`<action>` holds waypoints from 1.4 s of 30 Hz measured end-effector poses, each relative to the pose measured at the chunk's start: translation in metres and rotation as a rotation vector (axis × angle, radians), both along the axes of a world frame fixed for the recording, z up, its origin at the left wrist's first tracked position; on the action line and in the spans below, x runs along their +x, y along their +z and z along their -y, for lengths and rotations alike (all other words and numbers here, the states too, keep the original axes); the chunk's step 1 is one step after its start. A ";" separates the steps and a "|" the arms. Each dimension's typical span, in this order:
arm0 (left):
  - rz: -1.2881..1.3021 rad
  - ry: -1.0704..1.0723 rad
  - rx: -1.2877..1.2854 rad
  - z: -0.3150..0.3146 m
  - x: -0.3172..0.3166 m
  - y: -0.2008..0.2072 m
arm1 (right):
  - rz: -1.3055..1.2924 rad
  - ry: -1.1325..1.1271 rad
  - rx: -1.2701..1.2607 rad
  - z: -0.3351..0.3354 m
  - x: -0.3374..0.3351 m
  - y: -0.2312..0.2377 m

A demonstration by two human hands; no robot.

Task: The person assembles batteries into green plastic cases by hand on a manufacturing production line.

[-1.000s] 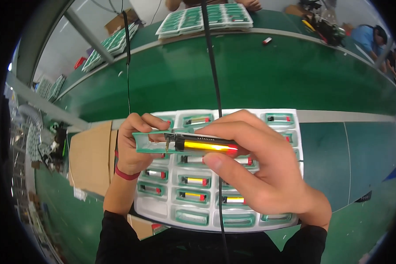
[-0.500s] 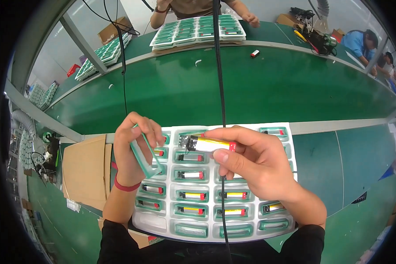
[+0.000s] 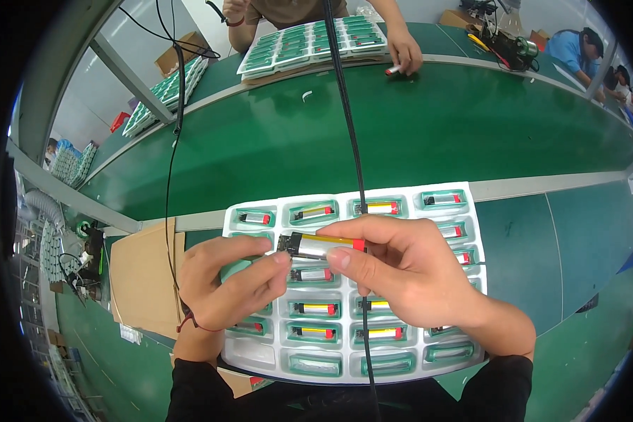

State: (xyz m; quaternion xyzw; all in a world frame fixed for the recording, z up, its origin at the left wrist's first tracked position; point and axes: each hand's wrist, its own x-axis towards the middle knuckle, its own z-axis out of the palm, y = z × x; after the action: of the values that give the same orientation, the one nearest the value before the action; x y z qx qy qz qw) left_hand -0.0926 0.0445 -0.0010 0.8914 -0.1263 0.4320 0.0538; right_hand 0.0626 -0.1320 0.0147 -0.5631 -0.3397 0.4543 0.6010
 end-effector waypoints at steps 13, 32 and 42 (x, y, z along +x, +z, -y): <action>-0.021 -0.045 -0.638 0.018 0.005 0.000 | 0.357 0.113 0.137 -0.008 0.010 -0.013; -0.086 -0.391 -0.975 -0.015 0.022 -0.041 | -0.548 0.022 0.109 -0.019 -0.001 -0.030; -0.425 -0.134 -0.918 -0.007 0.018 -0.028 | 0.077 0.029 0.215 -0.010 0.016 -0.029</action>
State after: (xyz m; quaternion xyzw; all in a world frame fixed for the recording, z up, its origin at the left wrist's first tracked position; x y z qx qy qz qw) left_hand -0.0746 0.0516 -0.0288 0.8341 0.0335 0.2476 0.4918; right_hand 0.0781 -0.1224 -0.0143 -0.5076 -0.4175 0.4017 0.6378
